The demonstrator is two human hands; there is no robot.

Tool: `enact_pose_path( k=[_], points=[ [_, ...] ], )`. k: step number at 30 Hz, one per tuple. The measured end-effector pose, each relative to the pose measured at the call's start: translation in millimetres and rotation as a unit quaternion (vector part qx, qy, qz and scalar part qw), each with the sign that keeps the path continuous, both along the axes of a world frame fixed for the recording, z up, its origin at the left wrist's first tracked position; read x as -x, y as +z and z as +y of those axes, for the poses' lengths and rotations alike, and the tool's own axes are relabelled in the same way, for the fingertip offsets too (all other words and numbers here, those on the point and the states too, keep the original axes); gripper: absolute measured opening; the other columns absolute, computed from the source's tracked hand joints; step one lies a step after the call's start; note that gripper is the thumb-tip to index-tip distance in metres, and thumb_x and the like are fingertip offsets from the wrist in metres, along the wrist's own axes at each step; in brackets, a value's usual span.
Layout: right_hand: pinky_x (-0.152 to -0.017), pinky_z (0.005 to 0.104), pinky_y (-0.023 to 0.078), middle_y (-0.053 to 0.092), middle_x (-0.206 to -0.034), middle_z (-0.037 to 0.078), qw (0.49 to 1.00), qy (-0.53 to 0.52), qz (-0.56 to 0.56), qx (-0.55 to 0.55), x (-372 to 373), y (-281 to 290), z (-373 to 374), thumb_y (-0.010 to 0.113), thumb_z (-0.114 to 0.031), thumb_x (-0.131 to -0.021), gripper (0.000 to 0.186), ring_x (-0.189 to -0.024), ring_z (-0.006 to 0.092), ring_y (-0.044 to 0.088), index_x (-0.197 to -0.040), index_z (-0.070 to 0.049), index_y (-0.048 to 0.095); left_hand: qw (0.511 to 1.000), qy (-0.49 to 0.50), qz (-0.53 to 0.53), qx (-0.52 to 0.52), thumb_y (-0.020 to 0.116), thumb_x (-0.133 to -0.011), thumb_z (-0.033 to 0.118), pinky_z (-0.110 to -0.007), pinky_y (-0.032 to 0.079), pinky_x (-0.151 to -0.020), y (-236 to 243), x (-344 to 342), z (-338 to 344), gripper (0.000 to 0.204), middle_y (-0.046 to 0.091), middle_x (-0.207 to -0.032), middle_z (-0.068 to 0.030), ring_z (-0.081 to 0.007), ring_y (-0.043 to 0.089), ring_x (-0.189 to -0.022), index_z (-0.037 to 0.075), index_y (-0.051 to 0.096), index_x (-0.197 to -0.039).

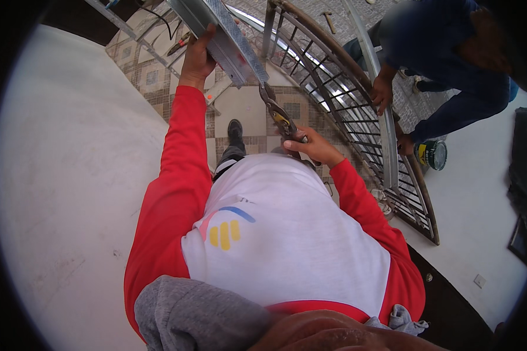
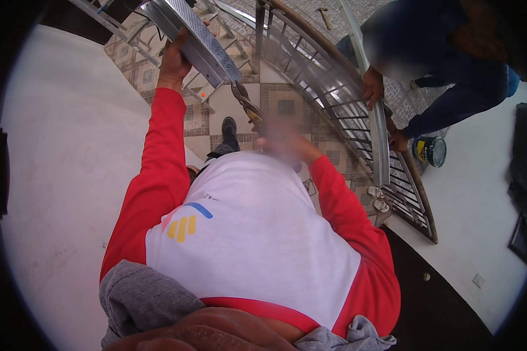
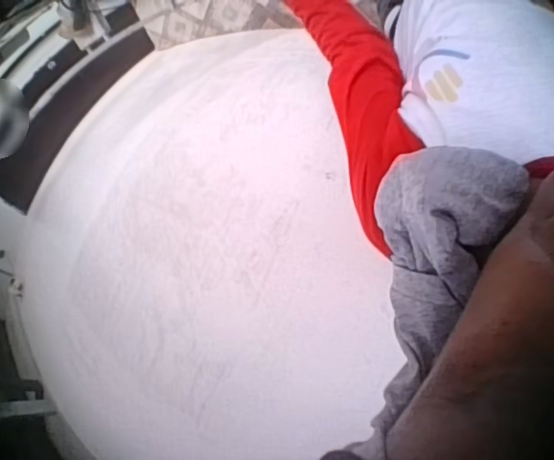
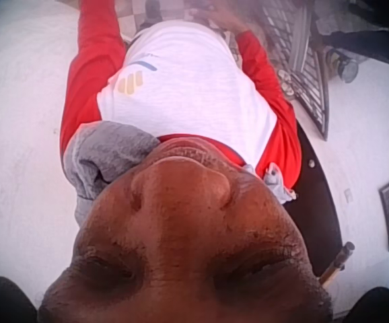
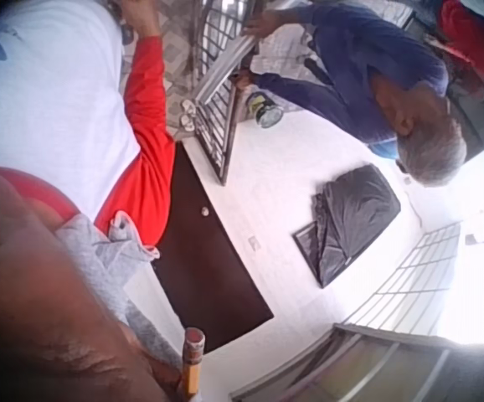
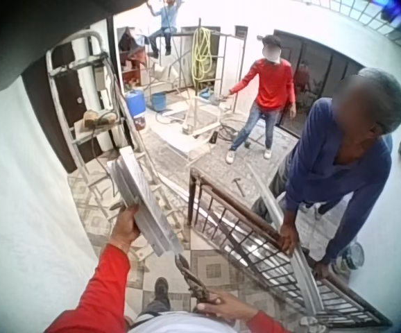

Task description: The person uses tin snips to cut a long metal strip into smaller pieces. They repeatedly measure the strip against a curved metal railing, cut it, and then fit the piece into the railing structure.

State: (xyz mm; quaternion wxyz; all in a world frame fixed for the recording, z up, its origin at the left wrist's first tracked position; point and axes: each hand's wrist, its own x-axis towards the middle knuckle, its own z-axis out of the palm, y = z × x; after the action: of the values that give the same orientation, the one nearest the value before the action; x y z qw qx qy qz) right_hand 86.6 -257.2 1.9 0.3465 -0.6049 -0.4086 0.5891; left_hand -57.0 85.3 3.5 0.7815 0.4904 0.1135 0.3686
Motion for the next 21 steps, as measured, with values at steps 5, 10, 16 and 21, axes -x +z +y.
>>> enact_pose_path(
  k=[5, 10, 16, 21],
  points=[
    [-0.097, 0.0312, 0.046, 0.070, -0.106, 0.004, 0.996, 0.049, 0.076, -0.010, -17.0, -10.1, -8.1, 0.074, -0.035, -0.093, 0.056, -0.099, 0.0146, 0.062, -0.137, -0.003, 0.061, 0.981, -0.172, -0.088, 0.014, 0.070, -0.087, 0.061, -0.053, 0.053, -0.104, 18.8, 8.0, -5.2, 0.088, 0.048, -0.149, -0.0303, -0.0462, 0.057, -0.130, 0.008, 0.042, -0.152],
    [-0.099, 0.0320, 0.047, 0.071, -0.108, 0.005, 0.986, 0.028, 0.164, 0.003, -23.2, -2.5, -12.7, 0.074, -0.036, -0.092, 0.059, -0.105, 0.0160, 0.064, -0.139, -0.003, 0.059, 0.969, -0.230, -0.084, 0.012, 0.063, -0.087, 0.071, -0.056, 0.049, -0.108, 16.2, 11.0, -4.6, 0.095, 0.037, -0.154, -0.0358, -0.0541, 0.044, -0.138, 0.009, 0.038, -0.155],
    [-0.094, 0.0291, 0.049, 0.072, -0.112, 0.006, 0.985, 0.039, 0.168, 0.005, -35.3, -4.5, -14.0, 0.073, -0.038, -0.092, 0.064, -0.103, 0.0152, 0.065, -0.142, -0.003, 0.056, 0.996, -0.038, 0.006, 0.081, 0.065, -0.086, 0.073, -0.042, 0.062, -0.091, 11.3, -13.5, -5.4, 0.093, 0.067, -0.124, -0.0184, -0.0266, 0.071, -0.108, 0.001, 0.047, -0.142],
    [-0.093, 0.0324, 0.050, 0.070, -0.112, 0.010, 0.999, -0.029, -0.026, 0.005, -19.2, -33.4, -17.0, 0.074, -0.043, -0.092, 0.072, -0.102, 0.0197, 0.065, -0.146, -0.001, 0.052, 0.993, 0.054, 0.106, 0.025, 0.068, -0.088, 0.067, -0.039, 0.066, -0.078, 20.4, -30.9, -16.0, 0.091, 0.068, -0.109, -0.0272, -0.0302, 0.074, -0.098, -0.005, 0.043, -0.139]
  ],
)
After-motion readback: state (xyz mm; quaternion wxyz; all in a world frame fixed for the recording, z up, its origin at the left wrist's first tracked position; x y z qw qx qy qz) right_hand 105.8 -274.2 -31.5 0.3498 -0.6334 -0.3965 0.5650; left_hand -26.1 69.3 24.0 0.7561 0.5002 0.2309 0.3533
